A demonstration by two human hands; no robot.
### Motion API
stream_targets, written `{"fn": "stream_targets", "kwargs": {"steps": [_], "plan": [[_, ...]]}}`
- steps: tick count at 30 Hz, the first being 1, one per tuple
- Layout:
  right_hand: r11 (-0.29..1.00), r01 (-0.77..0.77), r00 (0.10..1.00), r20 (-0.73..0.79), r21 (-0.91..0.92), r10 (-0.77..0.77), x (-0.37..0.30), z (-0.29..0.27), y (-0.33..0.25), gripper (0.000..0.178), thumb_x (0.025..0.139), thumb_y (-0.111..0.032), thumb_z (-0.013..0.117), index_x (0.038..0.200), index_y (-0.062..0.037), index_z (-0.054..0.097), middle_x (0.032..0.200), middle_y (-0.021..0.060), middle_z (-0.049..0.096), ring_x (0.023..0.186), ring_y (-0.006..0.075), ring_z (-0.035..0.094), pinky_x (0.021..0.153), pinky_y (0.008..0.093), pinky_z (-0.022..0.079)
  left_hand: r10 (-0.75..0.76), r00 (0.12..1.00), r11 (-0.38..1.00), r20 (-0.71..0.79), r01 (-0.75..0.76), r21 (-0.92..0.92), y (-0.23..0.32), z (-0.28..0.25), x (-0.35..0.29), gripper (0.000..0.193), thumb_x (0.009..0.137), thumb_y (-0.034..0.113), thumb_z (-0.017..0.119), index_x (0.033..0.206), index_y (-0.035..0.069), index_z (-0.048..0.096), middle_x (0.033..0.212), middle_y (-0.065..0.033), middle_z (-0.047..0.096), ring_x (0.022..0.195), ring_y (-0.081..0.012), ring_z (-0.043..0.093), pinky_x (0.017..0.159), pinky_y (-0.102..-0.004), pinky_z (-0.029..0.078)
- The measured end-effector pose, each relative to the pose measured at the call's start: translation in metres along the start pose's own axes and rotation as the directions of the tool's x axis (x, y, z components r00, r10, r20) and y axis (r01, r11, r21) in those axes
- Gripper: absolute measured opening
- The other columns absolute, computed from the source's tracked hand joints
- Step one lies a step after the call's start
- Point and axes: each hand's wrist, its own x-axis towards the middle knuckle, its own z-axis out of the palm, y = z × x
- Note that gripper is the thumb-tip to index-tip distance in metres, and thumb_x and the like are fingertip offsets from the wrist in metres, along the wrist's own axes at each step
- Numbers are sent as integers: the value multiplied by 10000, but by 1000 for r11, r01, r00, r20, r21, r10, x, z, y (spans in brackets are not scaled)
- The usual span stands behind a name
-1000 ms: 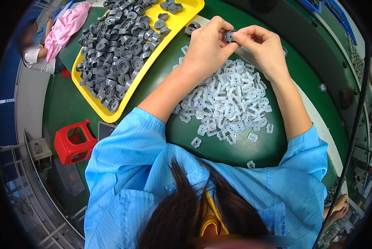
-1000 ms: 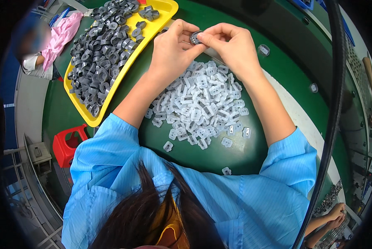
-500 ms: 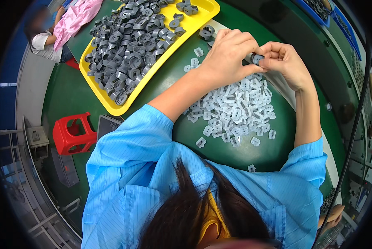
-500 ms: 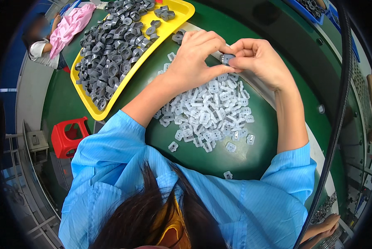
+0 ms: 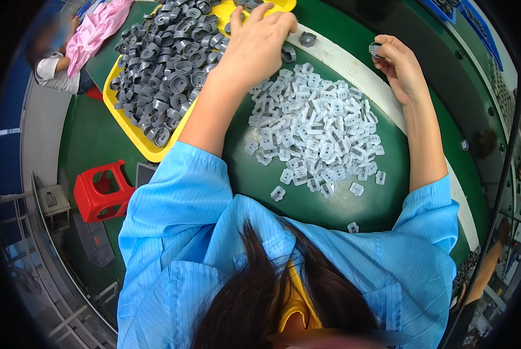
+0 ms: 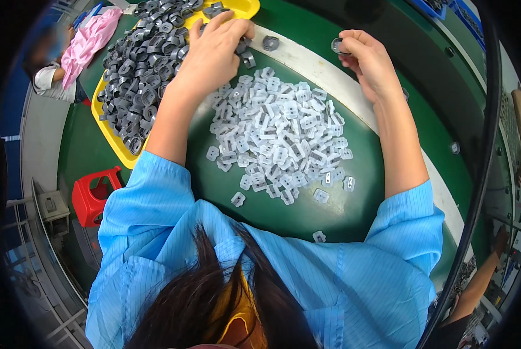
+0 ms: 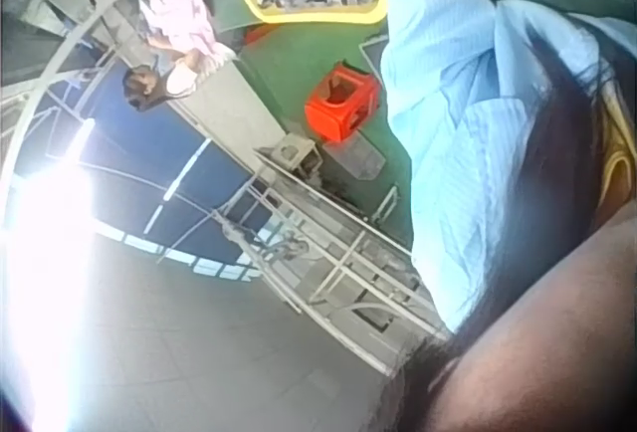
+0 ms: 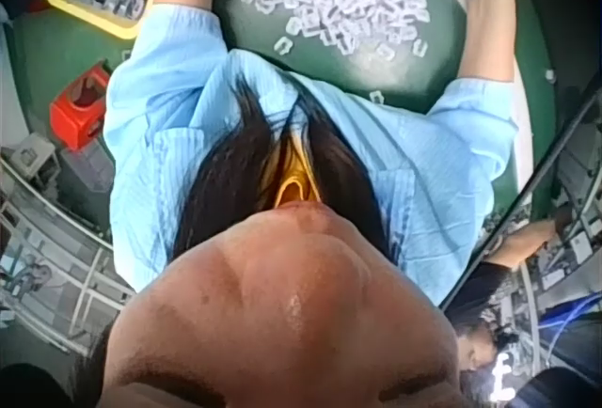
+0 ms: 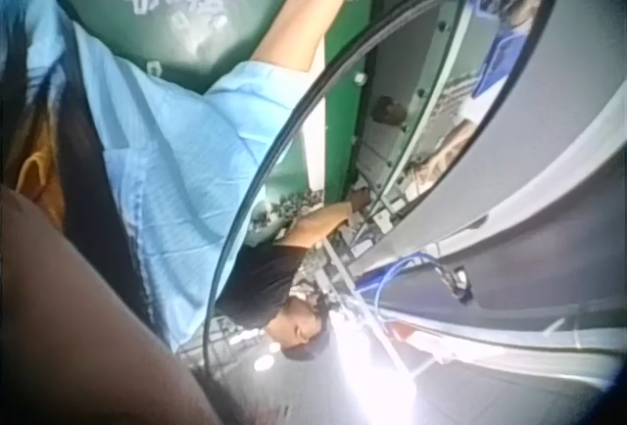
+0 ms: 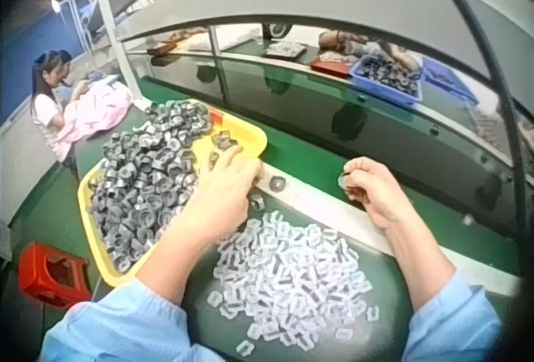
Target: The person fits a grey circular plastic component into a white rectangular plastic frame by hand.
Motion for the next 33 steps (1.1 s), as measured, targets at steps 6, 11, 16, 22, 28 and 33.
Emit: {"fn": "stream_targets", "kwargs": {"steps": [6, 11, 16, 22, 28, 33], "plan": [[803, 125, 971, -96, -582, -221, 10, -19, 17, 341, 779, -179, 659, 1079, -30, 593, 855, 31, 626, 812, 109, 565, 720, 251, 453, 44, 999, 997, -31, -41, 68, -2, 7, 3, 216, 779, 18, 573, 961, 125, 619, 1050, -32, 643, 1234, -253, 464, 1058, -552, 216], [543, 293, 909, 54, -787, -412, -19, -6, -13, 233, 780, -140, 637, 979, -19, 627, 756, 55, 627, 718, 133, 587, 717, 261, 467, 63, 974, 976, -217, -105, -189, 0, 13, 9, 90, 807, 103, 621, 891, 90, 651, 999, -59, 634, 1075, -242, 558, 1015, -483, 326], [634, 417, 902, 382, -652, -201, -45, 7, -18, 143, 816, -69, 618, 943, -26, 665, 834, 34, 608, 730, 110, 538, 663, 252, 442, 69, 997, 998, -27, -69, 8, -7, 1, -2, 360, 788, 15, 549, 1130, 108, 611, 1222, -45, 578, 1235, -254, 468, 1055, -472, 294], [440, 593, 802, 541, -675, -252, -49, 7, -15, 157, 790, -83, 644, 937, -34, 660, 891, 104, 606, 914, 275, 567, 835, 374, 457, 40, 996, 998, 77, -44, 49, -17, 12, -2, 438, 796, 29, 570, 1188, 223, 604, 1235, -14, 574, 1258, -240, 444, 1066, -492, 254], [607, 354, 893, 451, -712, 9, -49, 10, -26, 84, 757, -15, 613, 833, -3, 582, 749, 13, 513, 676, 101, 491, 625, 246, 417, 170, 984, 983, -50, -165, 86, -7, -2, 2, 357, 786, 128, 678, 1138, 159, 631, 1117, -45, 614, 1168, -240, 504, 1033, -485, 296], [864, 210, 957, 276, -457, -87, -43, 12, -19, 92, 762, -59, 591, 845, -28, 615, 680, -23, 499, 629, 58, 437, 592, 227, 385, 41, 992, 937, -118, -79, -340, 16, -10, 10, 252, 753, 137, 729, 975, 74, 626, 983, -73, 605, 925, -246, 584, 827, -345, 461]]}}
